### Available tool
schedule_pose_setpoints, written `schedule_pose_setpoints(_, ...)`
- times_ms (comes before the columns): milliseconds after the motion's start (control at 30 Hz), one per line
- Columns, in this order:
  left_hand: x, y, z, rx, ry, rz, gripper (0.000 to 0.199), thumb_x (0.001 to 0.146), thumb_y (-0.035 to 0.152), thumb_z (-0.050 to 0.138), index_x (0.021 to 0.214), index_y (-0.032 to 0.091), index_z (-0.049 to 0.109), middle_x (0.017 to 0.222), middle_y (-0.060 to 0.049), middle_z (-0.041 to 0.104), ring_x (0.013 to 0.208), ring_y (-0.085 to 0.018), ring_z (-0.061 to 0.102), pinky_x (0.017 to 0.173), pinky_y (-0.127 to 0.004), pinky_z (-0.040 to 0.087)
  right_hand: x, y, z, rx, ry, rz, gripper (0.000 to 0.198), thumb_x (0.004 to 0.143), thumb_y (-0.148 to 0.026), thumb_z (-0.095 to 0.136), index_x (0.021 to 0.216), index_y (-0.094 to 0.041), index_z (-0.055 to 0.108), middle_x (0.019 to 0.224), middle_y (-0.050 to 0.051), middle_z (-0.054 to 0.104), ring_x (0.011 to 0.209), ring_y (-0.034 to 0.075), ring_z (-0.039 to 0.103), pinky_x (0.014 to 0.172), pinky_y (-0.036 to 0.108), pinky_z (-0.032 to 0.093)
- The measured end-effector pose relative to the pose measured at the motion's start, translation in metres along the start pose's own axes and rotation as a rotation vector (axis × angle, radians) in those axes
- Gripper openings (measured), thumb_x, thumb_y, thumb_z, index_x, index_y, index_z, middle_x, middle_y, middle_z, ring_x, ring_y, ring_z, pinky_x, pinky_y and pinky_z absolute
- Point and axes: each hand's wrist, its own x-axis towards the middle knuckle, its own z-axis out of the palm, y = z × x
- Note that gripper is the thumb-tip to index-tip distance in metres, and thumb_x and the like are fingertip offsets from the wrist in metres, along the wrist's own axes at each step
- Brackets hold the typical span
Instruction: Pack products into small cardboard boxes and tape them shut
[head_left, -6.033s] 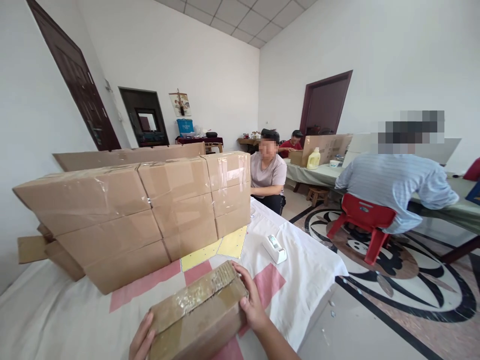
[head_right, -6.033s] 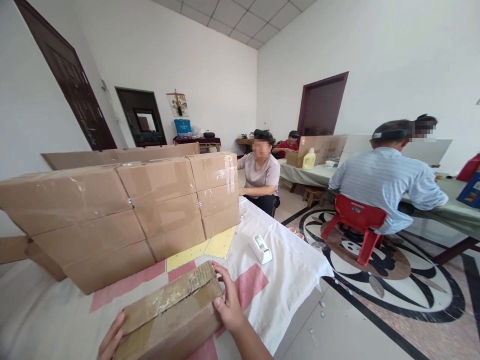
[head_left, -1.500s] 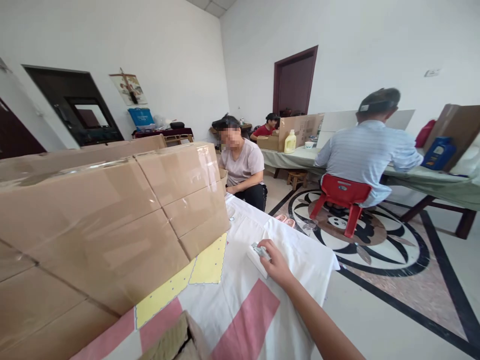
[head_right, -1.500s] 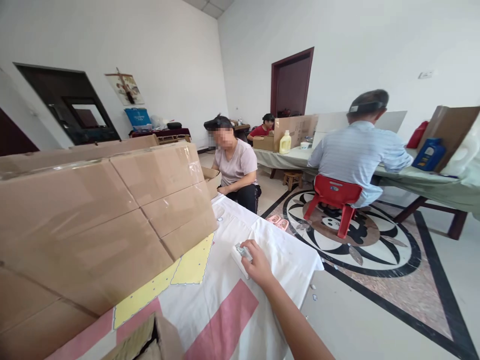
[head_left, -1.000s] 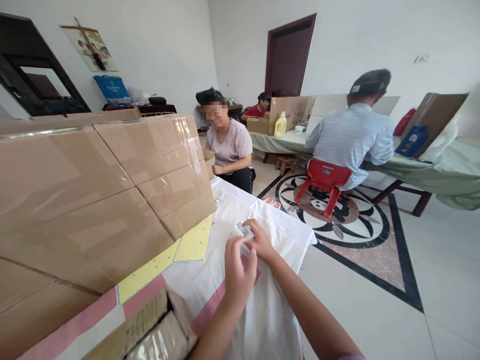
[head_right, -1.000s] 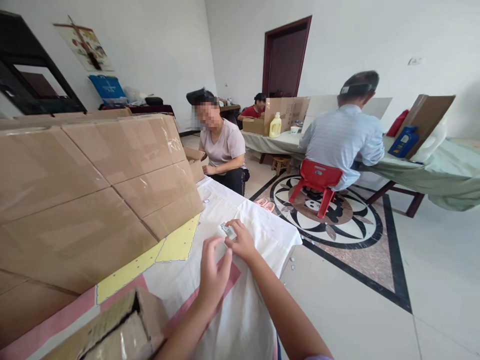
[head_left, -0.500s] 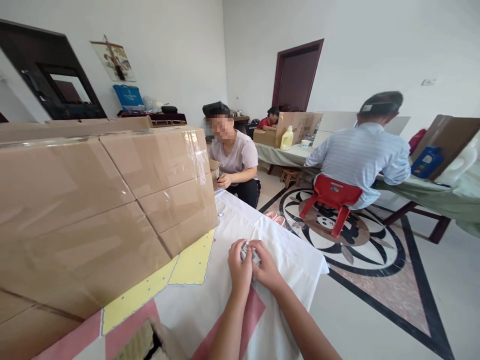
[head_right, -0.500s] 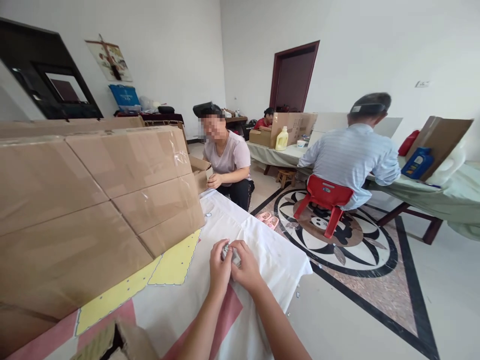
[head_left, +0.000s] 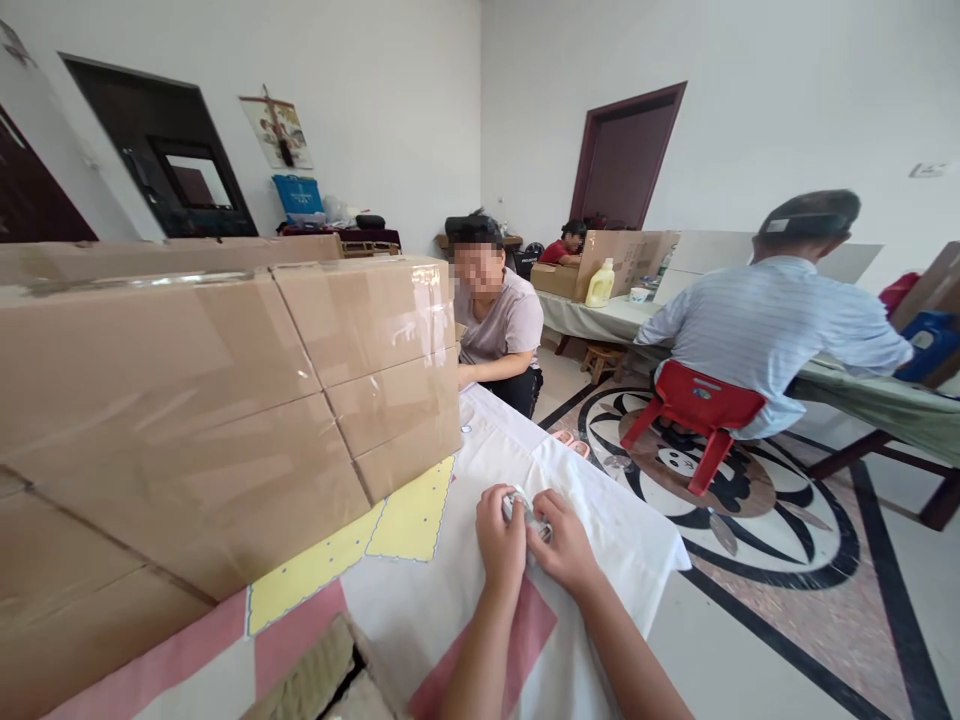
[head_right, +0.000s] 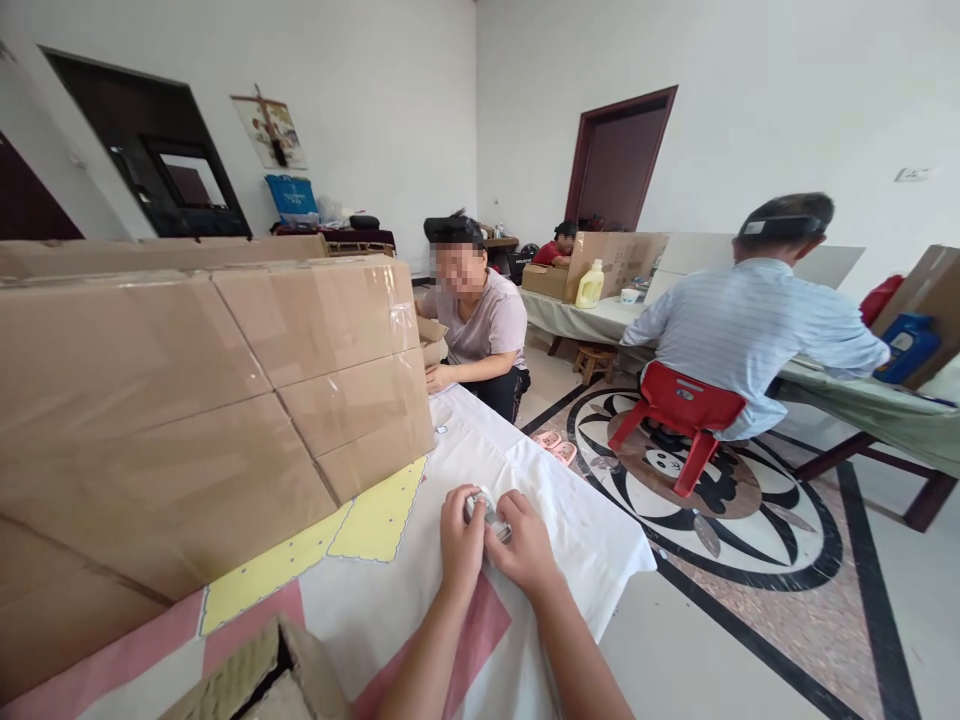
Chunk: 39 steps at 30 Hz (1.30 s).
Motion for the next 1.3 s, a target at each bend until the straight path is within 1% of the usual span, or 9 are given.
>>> schedule_pose_setpoints(100, -0.001, 0.001, 0.0, 0.022, -0.006, -0.002, 0.016, 0.093, 0.029, 0.051, 0.101, 0.024, 0.064, 0.11, -0.006, 0.066, 0.106, -0.024, 0.061, 0.096, -0.042, 0.049, -0.002, 0.0, -0.001, 0.036, 0.02, 0.038, 0.015, 0.09, -0.031, 0.055, 0.079, -0.022, 0.05, 0.098, 0.008, 0.058, 0.091, 0.024, 0.058, 0.081, 0.037, 0.047)
schedule_pose_setpoints(200, -0.002, 0.003, -0.002, 0.02, -0.014, -0.016, 0.018, 0.095, 0.031, 0.05, 0.104, 0.025, 0.063, 0.113, -0.006, 0.066, 0.107, -0.024, 0.061, 0.096, -0.042, 0.048, -0.002, -0.002, 0.002, 0.019, 0.039, 0.19, 0.021, 0.092, -0.031, 0.051, 0.074, -0.021, 0.055, 0.105, 0.011, 0.058, 0.098, 0.026, 0.06, 0.084, 0.039, 0.049)
schedule_pose_setpoints(400, -0.004, 0.005, -0.004, 0.0, -0.004, 0.007, 0.019, 0.094, 0.033, 0.05, 0.103, 0.023, 0.064, 0.11, -0.007, 0.067, 0.104, -0.026, 0.062, 0.094, -0.044, 0.048, 0.001, 0.002, 0.003, -0.022, 0.057, 0.248, 0.026, 0.09, -0.034, 0.052, 0.068, -0.022, 0.057, 0.097, 0.011, 0.059, 0.097, 0.027, 0.061, 0.091, 0.046, 0.052)
schedule_pose_setpoints(533, -0.003, 0.005, -0.002, -0.007, 0.01, 0.005, 0.019, 0.094, 0.034, 0.049, 0.101, 0.024, 0.064, 0.11, -0.008, 0.067, 0.104, -0.026, 0.062, 0.093, -0.043, 0.049, 0.012, 0.01, 0.001, 0.071, -0.044, 0.31, 0.04, 0.091, -0.047, 0.048, 0.061, -0.022, 0.053, 0.082, 0.008, 0.057, 0.077, 0.022, 0.062, 0.07, 0.037, 0.059)
schedule_pose_setpoints(667, -0.003, 0.007, -0.002, 0.001, 0.02, -0.012, 0.02, 0.094, 0.035, 0.048, 0.098, 0.023, 0.063, 0.107, -0.008, 0.066, 0.103, -0.027, 0.061, 0.093, -0.044, 0.047, 0.024, 0.013, 0.0, 0.063, -0.092, 0.347, 0.047, 0.092, -0.054, 0.045, 0.059, -0.021, 0.053, 0.076, 0.006, 0.056, 0.072, 0.019, 0.061, 0.056, 0.029, 0.056)
schedule_pose_setpoints(833, -0.002, 0.007, -0.002, -0.002, 0.013, -0.028, 0.018, 0.094, 0.034, 0.049, 0.098, 0.023, 0.062, 0.107, -0.007, 0.066, 0.104, -0.025, 0.061, 0.094, -0.042, 0.047, 0.028, 0.013, -0.001, -0.006, -0.138, 0.379, 0.043, 0.091, -0.041, 0.053, 0.053, -0.021, 0.053, 0.065, 0.004, 0.054, 0.063, 0.017, 0.059, 0.057, 0.028, 0.053)
schedule_pose_setpoints(1000, -0.003, 0.008, -0.003, 0.006, 0.013, -0.033, 0.012, 0.091, 0.029, 0.054, 0.098, 0.024, 0.062, 0.108, -0.005, 0.066, 0.104, -0.024, 0.06, 0.095, -0.04, 0.046, 0.022, 0.006, -0.008, -0.043, -0.2, 0.382, 0.041, 0.093, -0.034, 0.046, 0.054, -0.021, 0.053, 0.061, 0.003, 0.055, 0.062, 0.017, 0.061, 0.061, 0.029, 0.052)
schedule_pose_setpoints(1167, -0.004, 0.008, -0.006, 0.014, 0.01, -0.018, 0.011, 0.09, 0.027, 0.057, 0.098, 0.024, 0.063, 0.107, -0.004, 0.066, 0.104, -0.022, 0.06, 0.096, -0.038, 0.046, 0.021, -0.003, -0.019, -0.101, -0.225, 0.338, 0.037, 0.094, -0.032, 0.045, 0.059, -0.022, 0.051, 0.067, 0.004, 0.059, 0.067, 0.019, 0.059, 0.065, 0.03, 0.046)
schedule_pose_setpoints(1300, -0.004, 0.01, -0.008, 0.035, 0.025, 0.006, 0.011, 0.09, 0.027, 0.057, 0.099, 0.024, 0.063, 0.107, -0.005, 0.067, 0.103, -0.023, 0.061, 0.094, -0.039, 0.048, 0.026, -0.007, -0.024, -0.117, -0.253, 0.291, 0.036, 0.094, -0.028, 0.045, 0.059, -0.023, 0.048, 0.062, 0.003, 0.057, 0.062, 0.018, 0.057, 0.06, 0.029, 0.043)
